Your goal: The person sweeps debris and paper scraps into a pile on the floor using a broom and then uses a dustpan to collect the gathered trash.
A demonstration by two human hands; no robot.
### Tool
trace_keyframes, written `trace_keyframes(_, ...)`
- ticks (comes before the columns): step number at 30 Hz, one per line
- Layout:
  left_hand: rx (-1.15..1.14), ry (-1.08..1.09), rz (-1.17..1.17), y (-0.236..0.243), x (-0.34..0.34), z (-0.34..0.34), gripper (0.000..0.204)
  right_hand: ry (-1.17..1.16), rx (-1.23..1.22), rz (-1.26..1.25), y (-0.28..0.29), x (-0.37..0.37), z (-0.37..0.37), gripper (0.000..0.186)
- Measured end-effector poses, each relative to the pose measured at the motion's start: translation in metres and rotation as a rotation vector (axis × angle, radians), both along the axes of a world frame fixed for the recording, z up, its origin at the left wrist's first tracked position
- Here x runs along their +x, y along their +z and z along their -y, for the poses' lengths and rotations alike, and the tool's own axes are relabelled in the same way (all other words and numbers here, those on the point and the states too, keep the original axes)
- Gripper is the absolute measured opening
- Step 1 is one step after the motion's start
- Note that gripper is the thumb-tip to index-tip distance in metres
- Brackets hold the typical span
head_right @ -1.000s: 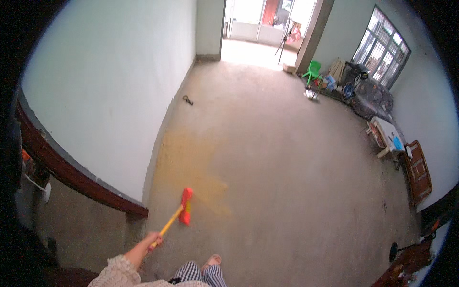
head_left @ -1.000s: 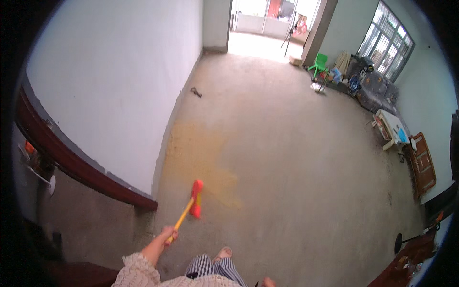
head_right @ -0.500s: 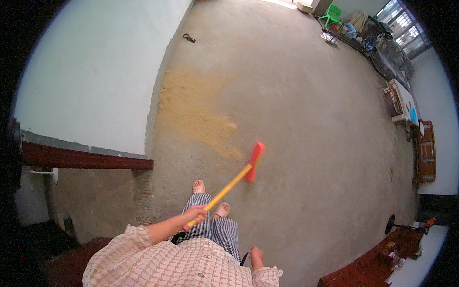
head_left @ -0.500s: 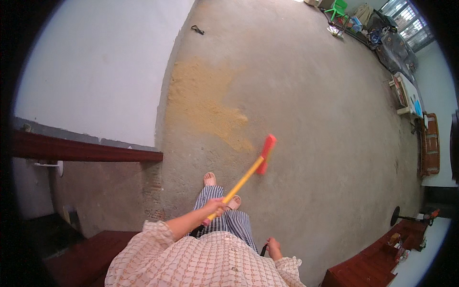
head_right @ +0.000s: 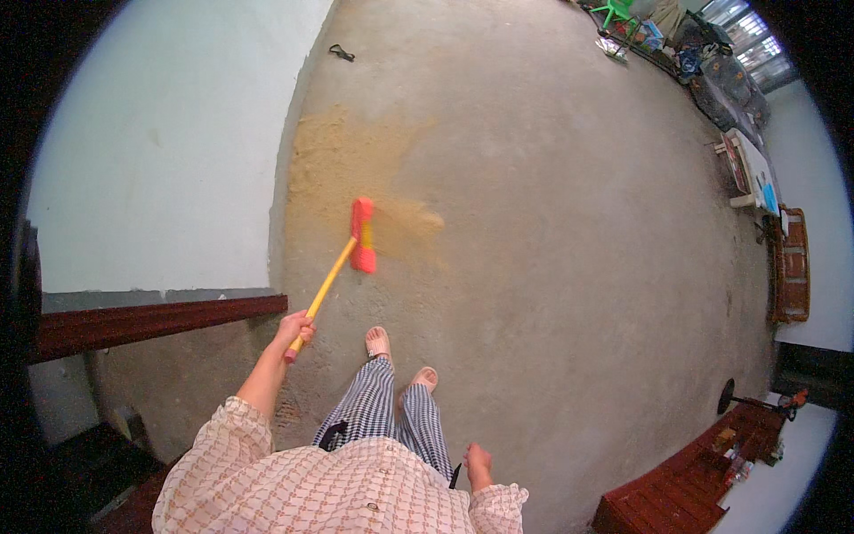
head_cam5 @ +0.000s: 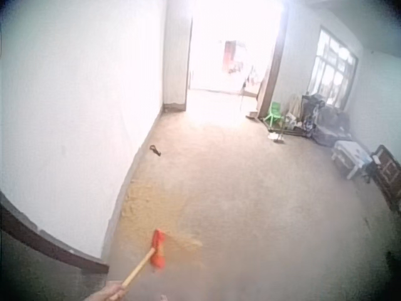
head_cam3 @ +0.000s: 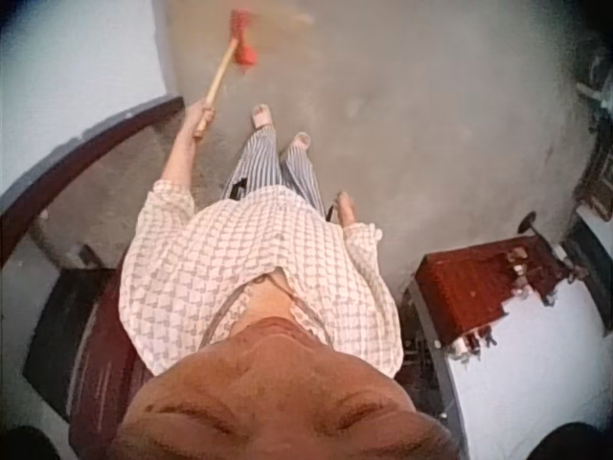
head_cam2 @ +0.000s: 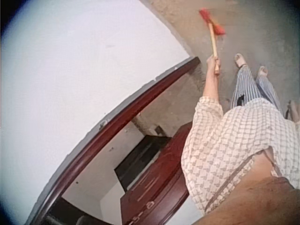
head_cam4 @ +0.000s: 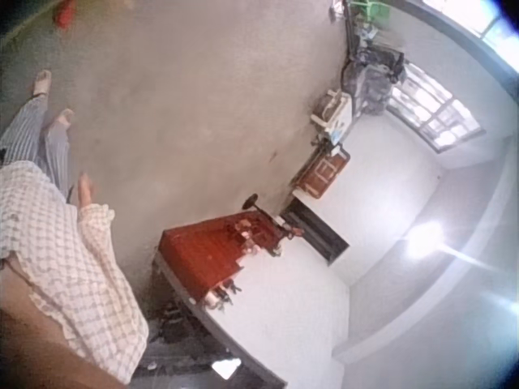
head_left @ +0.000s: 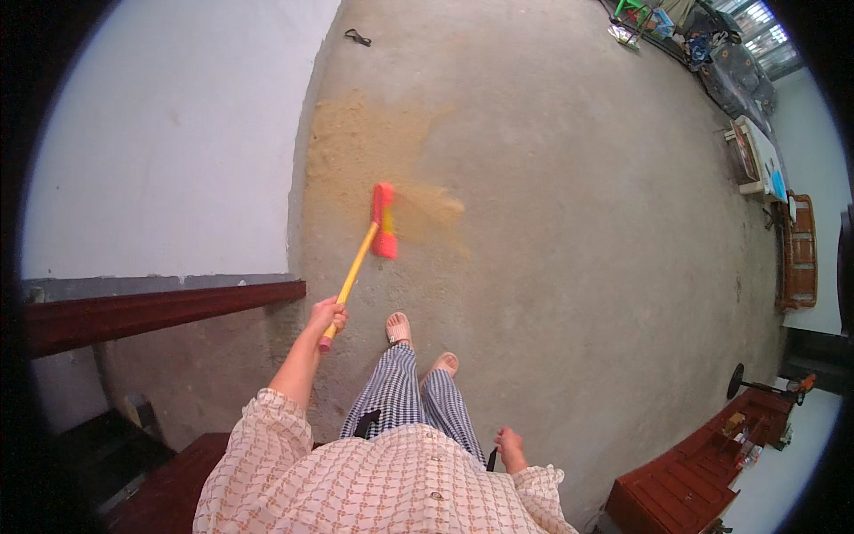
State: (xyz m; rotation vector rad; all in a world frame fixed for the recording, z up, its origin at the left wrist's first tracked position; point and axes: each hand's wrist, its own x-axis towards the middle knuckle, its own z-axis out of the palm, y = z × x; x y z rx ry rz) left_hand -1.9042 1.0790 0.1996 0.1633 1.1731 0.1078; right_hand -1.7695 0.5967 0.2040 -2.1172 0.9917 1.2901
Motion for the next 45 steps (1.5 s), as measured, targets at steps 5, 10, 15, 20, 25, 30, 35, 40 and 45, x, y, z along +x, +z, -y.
trace_keyframes(5,0.504,-0.312,-0.25,0.014,0.019,0.017,0.045,0.014,-0.001,-0.028,-0.001,-0.008,-0.01,0.023)
trace_keyframes(10,0.353,-0.424,-0.155,0.031,0.038,0.07,0.06,-0.064,0.024,0.088,-0.007,-0.021,-0.007,0.022)
trace_keyframes(15,-0.063,-0.388,0.11,0.016,0.072,0.146,0.034,-0.13,0.026,0.095,-0.002,-0.023,-0.006,0.023)
trace_keyframes(20,-0.411,-0.457,0.303,-0.05,0.108,0.188,0.011,-0.105,-0.021,0.026,0.015,-0.023,-0.006,0.023)
trace_keyframes(25,-0.123,-0.337,0.192,-0.06,0.084,0.063,0.004,-0.136,-0.032,0.055,0.009,-0.029,0.007,0.022)
trace_keyframes(30,-0.01,-0.028,0.01,-0.014,0.075,-0.046,0.005,-0.162,-0.049,0.089,0.004,-0.035,0.0,0.02)
trace_keyframes(35,0.662,-0.242,-0.222,-0.014,0.067,-0.018,0.02,-0.123,0.009,0.004,0.0,-0.038,-0.001,0.025)
trace_keyframes(40,0.46,-0.342,-0.137,0.007,0.049,0.053,0.056,-0.071,-0.002,-0.015,0.002,-0.038,-0.002,0.024)
trace_keyframes(45,-0.054,-0.443,0.134,0.016,0.063,0.147,0.042,-0.053,0.002,0.039,-0.002,-0.033,-0.005,0.024)
